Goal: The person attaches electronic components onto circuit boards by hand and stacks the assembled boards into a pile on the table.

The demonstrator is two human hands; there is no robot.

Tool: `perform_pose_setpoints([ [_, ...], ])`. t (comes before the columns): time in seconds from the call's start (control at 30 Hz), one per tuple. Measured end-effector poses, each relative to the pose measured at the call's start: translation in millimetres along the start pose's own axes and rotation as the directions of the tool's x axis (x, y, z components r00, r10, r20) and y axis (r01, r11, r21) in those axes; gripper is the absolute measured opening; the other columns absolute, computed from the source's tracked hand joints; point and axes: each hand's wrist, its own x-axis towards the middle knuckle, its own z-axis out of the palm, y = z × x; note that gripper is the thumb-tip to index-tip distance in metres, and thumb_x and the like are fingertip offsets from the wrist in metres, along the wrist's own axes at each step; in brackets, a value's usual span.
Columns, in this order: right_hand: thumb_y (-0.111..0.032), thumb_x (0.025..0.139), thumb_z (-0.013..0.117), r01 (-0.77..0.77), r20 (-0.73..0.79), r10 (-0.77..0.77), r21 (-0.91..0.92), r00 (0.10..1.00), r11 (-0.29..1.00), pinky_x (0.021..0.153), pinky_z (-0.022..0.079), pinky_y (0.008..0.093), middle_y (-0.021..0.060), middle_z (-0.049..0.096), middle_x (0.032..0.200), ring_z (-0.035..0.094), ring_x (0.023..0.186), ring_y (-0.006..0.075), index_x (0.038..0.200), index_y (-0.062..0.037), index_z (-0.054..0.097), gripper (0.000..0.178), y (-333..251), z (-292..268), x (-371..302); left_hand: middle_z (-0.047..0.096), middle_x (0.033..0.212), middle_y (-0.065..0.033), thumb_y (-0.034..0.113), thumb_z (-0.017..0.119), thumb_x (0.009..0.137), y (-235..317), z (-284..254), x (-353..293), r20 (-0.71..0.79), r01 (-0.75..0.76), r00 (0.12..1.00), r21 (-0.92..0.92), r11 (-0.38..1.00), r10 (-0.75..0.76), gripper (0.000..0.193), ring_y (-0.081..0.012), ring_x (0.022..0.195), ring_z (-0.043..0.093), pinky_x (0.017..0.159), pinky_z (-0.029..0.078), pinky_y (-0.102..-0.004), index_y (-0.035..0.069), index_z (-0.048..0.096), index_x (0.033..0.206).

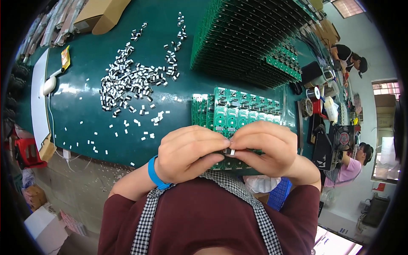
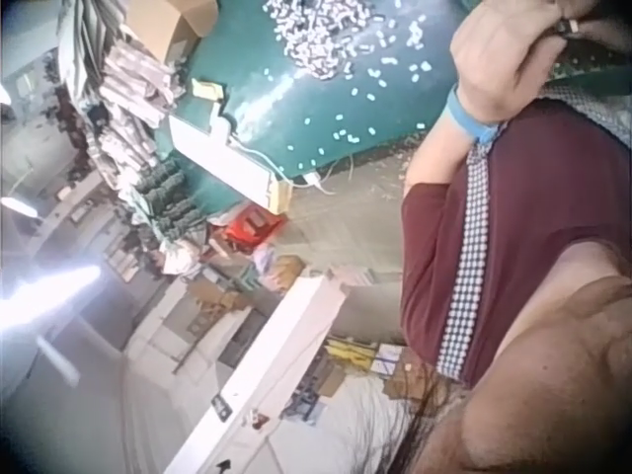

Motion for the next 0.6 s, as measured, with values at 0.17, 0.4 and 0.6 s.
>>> perform_pose_setpoints([
  [0.17, 0.001, 0.065, 0.075, -0.027, 0.005, 0.026, 0.023, 1.000, 0.999, 0.057, 0.053, 0.0287, 0.0109, 0.065, 0.080, 0.065, 0.068, 0.0221, 0.084, -0.0003, 0.065, 0.021, 1, 3, 0, 0.066, 0.081, -0.0097, 0.000, 0.074, 0.067, -5, -1, -7, -0.013, -0.036, 0.999, 0.085, 0.996, 0.037, 0.023, -0.0231, 0.071, 0.065, 0.062, 0.053, -0.0304, 0.002, 0.066, 0.088],
  [0.4, 0.006, 0.065, 0.074, -0.037, -0.008, 0.036, -0.112, 0.999, 0.993, 0.064, 0.052, 0.0285, 0.0117, 0.066, 0.083, 0.066, 0.074, 0.0215, 0.084, 0.0013, 0.066, 0.021, 11, -5, 14, 0.062, 0.075, -0.0085, -0.002, 0.068, 0.067, 1, -19, -7, 0.004, 0.116, 0.993, 0.109, 0.987, -0.117, 0.016, -0.0247, 0.067, 0.062, 0.061, 0.050, -0.0333, 0.007, 0.062, 0.078],
  [0.6, 0.004, 0.068, 0.071, -0.072, -0.033, 0.064, -0.404, 0.997, 0.912, 0.060, 0.051, 0.0309, 0.0097, 0.063, 0.082, 0.063, 0.071, 0.0244, 0.085, -0.0016, 0.065, 0.019, 24, 6, 19, 0.053, 0.095, -0.0123, 0.008, 0.065, 0.080, -47, -62, -46, -0.278, 0.412, 0.858, 0.875, 0.255, -0.432, 0.021, -0.0297, 0.085, 0.055, 0.069, 0.044, -0.0378, 0.001, 0.056, 0.098],
])
